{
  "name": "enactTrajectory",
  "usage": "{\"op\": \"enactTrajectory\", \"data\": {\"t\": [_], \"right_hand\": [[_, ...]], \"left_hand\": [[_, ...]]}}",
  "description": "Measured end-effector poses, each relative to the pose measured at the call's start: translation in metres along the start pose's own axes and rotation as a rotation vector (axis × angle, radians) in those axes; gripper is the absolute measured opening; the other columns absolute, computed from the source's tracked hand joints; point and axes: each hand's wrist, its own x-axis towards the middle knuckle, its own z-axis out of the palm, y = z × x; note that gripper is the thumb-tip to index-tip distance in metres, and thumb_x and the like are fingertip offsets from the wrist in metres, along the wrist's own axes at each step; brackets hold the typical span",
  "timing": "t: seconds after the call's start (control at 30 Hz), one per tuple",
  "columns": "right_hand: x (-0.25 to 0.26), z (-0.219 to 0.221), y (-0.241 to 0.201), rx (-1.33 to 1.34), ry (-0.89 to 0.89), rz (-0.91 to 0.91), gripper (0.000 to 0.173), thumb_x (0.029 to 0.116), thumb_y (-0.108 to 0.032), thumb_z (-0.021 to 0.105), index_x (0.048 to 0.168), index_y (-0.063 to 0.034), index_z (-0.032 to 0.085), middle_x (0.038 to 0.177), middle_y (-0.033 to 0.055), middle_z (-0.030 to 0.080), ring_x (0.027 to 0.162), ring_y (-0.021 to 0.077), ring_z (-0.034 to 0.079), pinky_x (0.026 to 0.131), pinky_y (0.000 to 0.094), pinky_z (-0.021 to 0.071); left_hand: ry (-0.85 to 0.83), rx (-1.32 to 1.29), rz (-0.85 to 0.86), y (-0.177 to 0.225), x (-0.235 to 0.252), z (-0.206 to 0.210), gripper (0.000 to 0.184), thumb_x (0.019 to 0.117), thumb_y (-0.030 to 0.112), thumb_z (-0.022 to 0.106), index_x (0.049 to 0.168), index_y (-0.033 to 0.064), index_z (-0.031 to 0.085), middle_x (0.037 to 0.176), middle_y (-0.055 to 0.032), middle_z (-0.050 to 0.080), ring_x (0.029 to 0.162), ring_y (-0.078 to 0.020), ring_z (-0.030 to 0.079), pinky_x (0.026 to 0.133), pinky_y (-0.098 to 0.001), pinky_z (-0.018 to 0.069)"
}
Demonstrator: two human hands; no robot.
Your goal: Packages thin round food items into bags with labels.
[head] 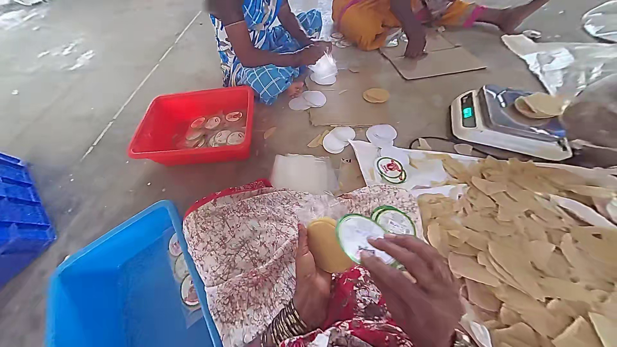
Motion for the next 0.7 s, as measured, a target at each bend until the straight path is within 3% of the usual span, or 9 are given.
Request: {"op": "enactTrajectory", "data": {"t": [0.13,0.23,0.33,0.4,0.47,0.53,0.63,0.7], "right_hand": [[-0.020,0.033,0.000,0.058,-0.136,-0.115,0.017,0.1053,-0.024,0.054,0.105,-0.0248,0.070,0.129,-0.0046,0.066,0.137,0.0210,0.048,0.121,0.0443,0.0280],[-0.030,0.037,0.005,0.133,-0.268,-0.045,0.030,0.1039,-0.035,0.045,0.112,-0.0254,0.072,0.137,-0.0011,0.066,0.144,0.0249,0.044,0.123,0.0540,0.0204],[-0.027,0.028,0.006,0.166,-0.228,0.098,0.041,0.1025,-0.052,0.044,0.128,-0.0276,0.064,0.142,0.0005,0.061,0.143,0.0248,0.045,0.121,0.0507,0.0301],[-0.023,0.029,0.005,0.116,-0.215,0.226,0.054,0.1022,-0.059,0.046,0.133,-0.0174,0.063,0.143,0.0094,0.060,0.140,0.0288,0.047,0.116,0.0485,0.0359],[-0.023,0.037,0.004,0.051,-0.264,0.319,0.065,0.1009,-0.058,0.046,0.139,-0.0076,0.060,0.146,0.0169,0.057,0.140,0.0359,0.046,0.112,0.0550,0.0377],[-0.026,0.044,0.002,0.016,-0.308,0.349,0.069,0.0983,-0.054,0.049,0.145,-0.0032,0.055,0.148,0.0184,0.055,0.142,0.0386,0.045,0.112,0.0572,0.0389],[-0.021,0.037,0.000,0.078,-0.276,0.338,0.075,0.0982,-0.063,0.048,0.147,-0.0064,0.052,0.154,0.0208,0.048,0.147,0.0397,0.037,0.116,0.0569,0.0340],[-0.006,0.016,-0.009,0.265,-0.251,0.325,0.067,0.0977,-0.067,0.050,0.144,-0.0179,0.056,0.157,0.0123,0.045,0.152,0.0334,0.030,0.121,0.0539,0.0300]], "left_hand": [[-0.143,-0.072,0.006,0.000,-0.004,-0.002,0.048,0.1105,0.042,0.035,0.122,0.0027,0.061,0.105,-0.0155,0.072,0.097,-0.0237,0.072,0.086,-0.0389,0.0609],[-0.090,-0.082,0.001,0.003,-0.008,0.003,0.048,0.1097,0.044,0.037,0.123,0.0038,0.060,0.104,-0.0152,0.071,0.096,-0.0240,0.072,0.084,-0.0394,0.0610],[-0.083,-0.071,-0.008,0.001,-0.005,0.000,0.051,0.1095,0.046,0.036,0.126,0.0028,0.059,0.107,-0.0183,0.071,0.098,-0.0285,0.072,0.086,-0.0459,0.0608],[-0.080,-0.057,-0.027,-0.001,-0.004,0.001,0.052,0.1092,0.047,0.036,0.127,0.0033,0.058,0.110,-0.0187,0.070,0.100,-0.0296,0.071,0.087,-0.0474,0.0602],[-0.071,-0.027,-0.020,-0.002,-0.007,0.005,0.049,0.1093,0.044,0.038,0.130,0.0038,0.057,0.112,-0.0185,0.070,0.102,-0.0292,0.071,0.089,-0.0462,0.0600],[-0.088,0.004,-0.014,-0.003,-0.011,0.004,0.042,0.1095,0.037,0.042,0.128,0.0030,0.058,0.111,-0.0177,0.071,0.100,-0.0269,0.072,0.087,-0.0430,0.0610],[-0.086,0.003,-0.028,-0.003,-0.008,-0.003,0.028,0.1071,0.022,0.051,0.124,0.0014,0.058,0.107,-0.0190,0.070,0.096,-0.0277,0.072,0.084,-0.0431,0.0619],[-0.093,-0.014,-0.032,-0.004,-0.004,-0.007,0.029,0.1064,0.021,0.052,0.127,0.0015,0.056,0.109,-0.0201,0.069,0.098,-0.0299,0.072,0.086,-0.0467,0.0610]]}}
